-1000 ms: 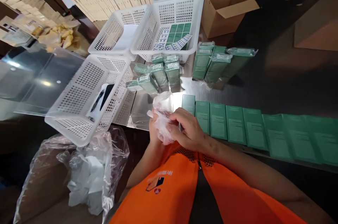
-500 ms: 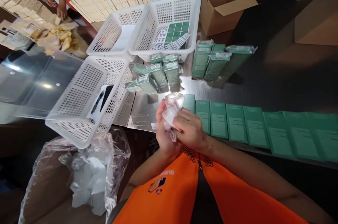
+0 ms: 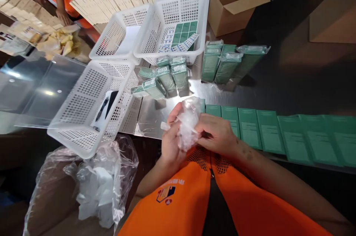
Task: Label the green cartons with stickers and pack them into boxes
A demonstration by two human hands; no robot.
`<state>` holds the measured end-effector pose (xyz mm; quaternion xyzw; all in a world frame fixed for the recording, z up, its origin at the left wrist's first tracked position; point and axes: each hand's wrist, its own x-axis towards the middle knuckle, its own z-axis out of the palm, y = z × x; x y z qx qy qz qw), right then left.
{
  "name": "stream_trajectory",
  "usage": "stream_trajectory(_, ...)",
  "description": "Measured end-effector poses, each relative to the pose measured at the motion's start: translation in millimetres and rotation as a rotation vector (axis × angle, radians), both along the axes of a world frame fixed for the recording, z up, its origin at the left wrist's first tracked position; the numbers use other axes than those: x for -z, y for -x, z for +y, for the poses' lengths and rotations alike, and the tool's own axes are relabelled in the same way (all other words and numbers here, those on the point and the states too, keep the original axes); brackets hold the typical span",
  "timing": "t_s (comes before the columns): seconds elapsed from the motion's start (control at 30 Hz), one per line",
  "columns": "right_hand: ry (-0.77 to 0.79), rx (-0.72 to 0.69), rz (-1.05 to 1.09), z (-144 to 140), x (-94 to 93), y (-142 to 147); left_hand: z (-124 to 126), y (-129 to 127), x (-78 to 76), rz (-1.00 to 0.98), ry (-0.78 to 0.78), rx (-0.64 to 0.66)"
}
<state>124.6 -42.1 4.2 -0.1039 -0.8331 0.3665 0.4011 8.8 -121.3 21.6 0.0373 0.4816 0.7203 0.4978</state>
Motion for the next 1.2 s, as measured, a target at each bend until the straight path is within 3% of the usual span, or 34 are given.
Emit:
stream_trajectory(0.13,-0.108,0.211,0.055,-14,0.9,10,2,-21,1.6,0.064,-0.037,-0.17)
stream_trajectory(0.27,-0.143,0.345,0.061,-16,12.1,21,-1,-27,6.7,0.045,-0.228,-0.128)
stream_trajectory(0.4,0.002,0.444,0.12,-8,24.4,27,-6,-38,14.4,0.084,-0.346,-0.044)
stream_trajectory(0.53,0.248,0.515,0.2,-3,18.9,24,-4,-48,16.8,0.203,-0.41,-0.047)
stream_trajectory(0.57,0.289,0.463,0.194,-2,14.9,22,-2,-47,15.3,0.21,-0.419,-0.058)
stream_trajectory(0.73,0.344,-0.072,0.141,1,-0.7,7,1,-29,2.0,0.211,-0.38,-0.114)
stream_trajectory(0.83,0.21,-0.081,0.114,7,2.1,2,-2,-22,-3.1,0.226,-0.386,-0.085)
stream_trajectory(0.9,0.111,-0.034,0.098,10,6.6,2,-5,-23,-3.8,0.156,-0.4,-0.009)
stream_trajectory(1.0,-0.002,0.215,0.14,11,12.3,5,-7,-33,-0.1,0.032,-0.423,0.095)
stream_trajectory(1.1,-0.058,0.457,0.188,12,16.3,8,-7,-51,6.9,0.119,-0.402,0.064)
stream_trajectory(1.2,-0.02,0.57,0.173,15,18.8,13,-9,-66,13.7,0.26,-0.373,0.051)
